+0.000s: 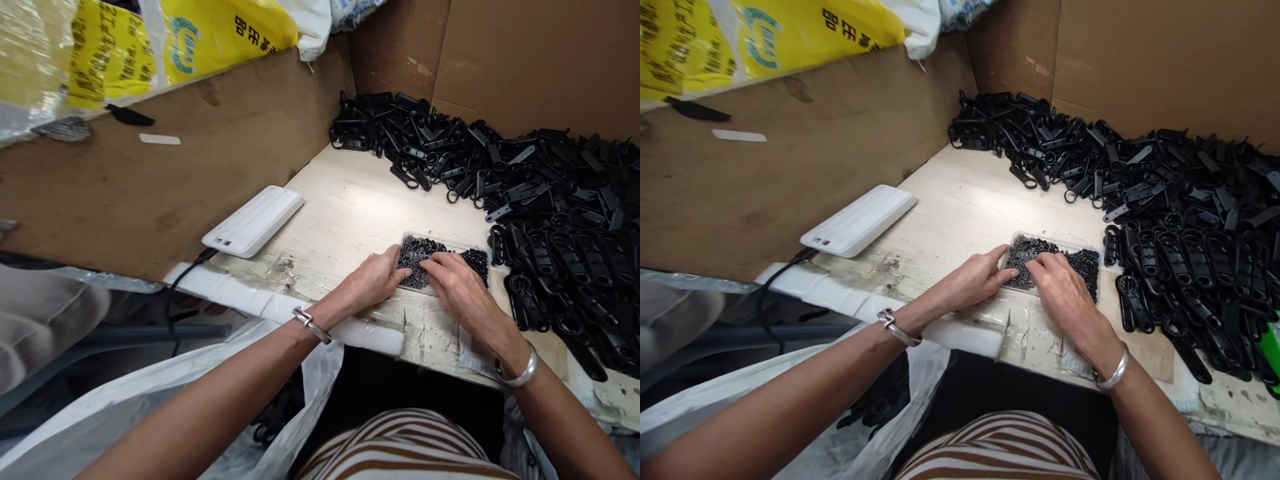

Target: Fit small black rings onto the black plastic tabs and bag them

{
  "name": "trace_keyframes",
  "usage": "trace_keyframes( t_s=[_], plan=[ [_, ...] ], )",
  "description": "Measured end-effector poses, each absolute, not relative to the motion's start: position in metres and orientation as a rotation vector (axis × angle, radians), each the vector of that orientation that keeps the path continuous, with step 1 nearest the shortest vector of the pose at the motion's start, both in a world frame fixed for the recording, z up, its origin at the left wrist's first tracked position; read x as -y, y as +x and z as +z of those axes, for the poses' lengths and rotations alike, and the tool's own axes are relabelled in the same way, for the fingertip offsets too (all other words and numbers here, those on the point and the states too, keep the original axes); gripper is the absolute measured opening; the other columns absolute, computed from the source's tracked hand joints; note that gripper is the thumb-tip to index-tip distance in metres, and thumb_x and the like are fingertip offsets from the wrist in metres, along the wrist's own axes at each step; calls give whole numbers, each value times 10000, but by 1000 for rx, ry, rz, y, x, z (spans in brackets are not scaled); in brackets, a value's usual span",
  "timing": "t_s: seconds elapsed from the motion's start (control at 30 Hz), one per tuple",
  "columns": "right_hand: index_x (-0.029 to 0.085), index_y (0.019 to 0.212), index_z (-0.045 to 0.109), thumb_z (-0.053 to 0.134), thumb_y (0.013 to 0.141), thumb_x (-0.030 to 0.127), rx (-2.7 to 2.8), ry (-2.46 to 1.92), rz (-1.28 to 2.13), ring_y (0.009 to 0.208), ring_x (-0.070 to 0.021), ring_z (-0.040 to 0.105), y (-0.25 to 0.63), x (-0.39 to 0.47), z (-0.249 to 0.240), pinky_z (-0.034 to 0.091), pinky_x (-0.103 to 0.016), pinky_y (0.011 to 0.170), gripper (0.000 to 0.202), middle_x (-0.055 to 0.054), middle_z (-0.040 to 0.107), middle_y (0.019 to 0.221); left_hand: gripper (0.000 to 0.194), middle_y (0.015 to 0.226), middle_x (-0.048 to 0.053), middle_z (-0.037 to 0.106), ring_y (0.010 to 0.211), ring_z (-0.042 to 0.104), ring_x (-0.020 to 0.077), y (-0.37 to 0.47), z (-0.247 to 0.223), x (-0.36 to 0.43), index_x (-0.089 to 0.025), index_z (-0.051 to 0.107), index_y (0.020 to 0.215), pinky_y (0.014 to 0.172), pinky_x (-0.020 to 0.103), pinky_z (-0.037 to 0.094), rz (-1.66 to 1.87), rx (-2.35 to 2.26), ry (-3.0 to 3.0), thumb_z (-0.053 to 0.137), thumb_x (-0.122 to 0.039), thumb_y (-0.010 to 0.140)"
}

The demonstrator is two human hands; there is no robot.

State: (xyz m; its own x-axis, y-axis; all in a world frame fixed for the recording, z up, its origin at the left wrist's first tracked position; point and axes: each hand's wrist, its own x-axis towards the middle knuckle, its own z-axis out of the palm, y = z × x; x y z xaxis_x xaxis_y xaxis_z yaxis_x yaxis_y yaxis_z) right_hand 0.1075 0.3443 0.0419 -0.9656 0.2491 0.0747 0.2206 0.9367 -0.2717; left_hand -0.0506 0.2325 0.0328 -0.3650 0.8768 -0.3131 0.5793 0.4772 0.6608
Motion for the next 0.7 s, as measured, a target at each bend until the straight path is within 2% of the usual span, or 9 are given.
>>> trace_keyframes(
  t_s=[0.07, 0.23, 0.43, 0.63, 0.7],
  plan=[
    [159, 1087, 633, 456, 969, 141, 3003, -317, 492, 1003, -230, 531, 98, -338, 41, 494, -372, 866, 214, -100, 592, 1068, 373, 520, -28, 529, 435, 523, 152, -51, 34, -231, -114, 451, 1264, 456, 231, 345, 638, -2011, 1113, 425, -325, 958],
    [155, 1013, 669, 443, 971, 120, 3072, -274, 578, 876, -187, 562, 85, -338, 37, 489, -314, 767, 232, -74, 587, 960, 432, 514, -37, 540, 361, 502, 120, -52, 34, -226, -126, 340, 1386, 375, 185, 366, 772, -1815, 919, 301, -314, 998],
    [145, 1030, 683, 551, 946, 177, 3040, -302, 637, 872, -179, 588, 78, -346, 40, 484, -313, 794, 160, -78, 601, 996, 455, 529, -22, 569, 370, 539, 129, -54, 27, -226, -123, 313, 1417, 347, 176, 376, 811, -1785, 930, 302, -291, 994],
    [165, 1035, 690, 450, 977, 157, 2982, -365, 686, 847, -187, 608, 76, -346, 41, 517, -315, 754, 248, -87, 633, 990, 457, 508, -33, 568, 344, 521, 136, -53, 30, -228, -151, 309, 1423, 314, 174, 353, 769, -1821, 895, 317, -284, 985],
    [184, 1077, 687, 452, 975, 156, 2910, -389, 771, 879, -174, 623, 86, -351, 46, 530, -304, 786, 258, -72, 653, 1035, 444, 500, -33, 566, 342, 522, 137, -53, 31, -228, -158, 331, 1411, 315, 172, 351, 764, -1828, 888, 320, -281, 984]
  ],
)
